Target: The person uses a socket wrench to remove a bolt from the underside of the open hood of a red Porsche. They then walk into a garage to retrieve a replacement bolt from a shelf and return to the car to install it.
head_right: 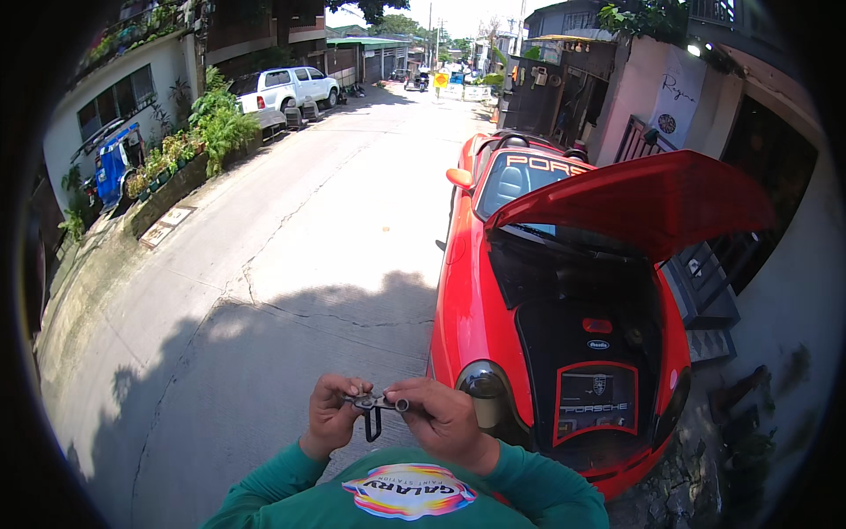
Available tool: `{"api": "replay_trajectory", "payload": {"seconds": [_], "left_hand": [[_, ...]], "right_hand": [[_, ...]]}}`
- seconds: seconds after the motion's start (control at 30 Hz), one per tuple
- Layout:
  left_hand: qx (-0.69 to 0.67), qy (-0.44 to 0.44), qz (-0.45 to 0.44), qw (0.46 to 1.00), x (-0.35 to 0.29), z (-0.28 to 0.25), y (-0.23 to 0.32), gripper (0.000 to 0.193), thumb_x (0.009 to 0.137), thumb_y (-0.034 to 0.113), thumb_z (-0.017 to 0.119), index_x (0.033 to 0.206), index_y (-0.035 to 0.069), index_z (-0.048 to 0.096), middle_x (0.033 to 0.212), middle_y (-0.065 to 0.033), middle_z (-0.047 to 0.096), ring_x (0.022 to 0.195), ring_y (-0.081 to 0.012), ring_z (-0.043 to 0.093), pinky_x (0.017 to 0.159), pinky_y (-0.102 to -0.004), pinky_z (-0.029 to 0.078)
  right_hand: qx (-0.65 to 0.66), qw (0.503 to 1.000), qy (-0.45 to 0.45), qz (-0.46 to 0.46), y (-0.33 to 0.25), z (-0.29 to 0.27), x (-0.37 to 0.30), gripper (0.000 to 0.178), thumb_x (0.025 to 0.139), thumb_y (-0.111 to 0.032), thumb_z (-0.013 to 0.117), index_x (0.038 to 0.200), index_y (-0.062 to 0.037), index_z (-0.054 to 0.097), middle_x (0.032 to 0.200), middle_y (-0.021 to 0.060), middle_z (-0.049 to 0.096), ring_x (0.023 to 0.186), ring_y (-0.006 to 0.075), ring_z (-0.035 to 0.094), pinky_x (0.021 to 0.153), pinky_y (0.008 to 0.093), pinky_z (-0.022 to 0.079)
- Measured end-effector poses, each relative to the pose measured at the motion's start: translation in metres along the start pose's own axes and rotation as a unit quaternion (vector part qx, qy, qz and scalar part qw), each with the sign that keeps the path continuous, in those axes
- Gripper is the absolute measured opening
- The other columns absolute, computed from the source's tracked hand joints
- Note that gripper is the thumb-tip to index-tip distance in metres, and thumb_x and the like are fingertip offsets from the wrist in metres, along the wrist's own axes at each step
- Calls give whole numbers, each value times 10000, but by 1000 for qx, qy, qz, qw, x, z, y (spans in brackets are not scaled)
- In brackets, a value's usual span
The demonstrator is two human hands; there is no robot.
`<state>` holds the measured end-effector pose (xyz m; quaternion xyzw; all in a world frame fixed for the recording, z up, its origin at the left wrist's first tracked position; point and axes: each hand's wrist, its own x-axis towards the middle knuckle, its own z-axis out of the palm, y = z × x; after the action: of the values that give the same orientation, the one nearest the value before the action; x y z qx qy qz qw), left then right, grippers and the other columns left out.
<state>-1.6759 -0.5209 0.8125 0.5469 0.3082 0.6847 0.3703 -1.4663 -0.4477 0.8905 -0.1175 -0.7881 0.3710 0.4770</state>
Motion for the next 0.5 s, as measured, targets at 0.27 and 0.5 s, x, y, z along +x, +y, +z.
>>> {"api": "replay_trajectory", "payload": {"seconds": [0.27, 0.5], "left_hand": [[100, -53, 104, 988, 155, -187, 41, 272, 904, -51, 714, 1073, 70, 538, 1098, -171, 682, 903, -153, 631, 802, -302, 527], [388, -145, 239, 878, 311, -304, 7, 347, 862, 49, 790, 1103, 123, 553, 901, -109, 746, 645, -196, 612, 562, -315, 472]], "right_hand": [[-27, 986, -21, -165, 83, 98, 205, 319, 749, 118, 711, 1050, 12, 696, 1022, 173, 742, 790, 265, 766, 602, 324, 604], [29, 982, -57, -180, 228, 122, 349, 261, 791, 84, 728, 1032, -13, 702, 1017, 156, 748, 799, 266, 761, 655, 335, 610]]}}
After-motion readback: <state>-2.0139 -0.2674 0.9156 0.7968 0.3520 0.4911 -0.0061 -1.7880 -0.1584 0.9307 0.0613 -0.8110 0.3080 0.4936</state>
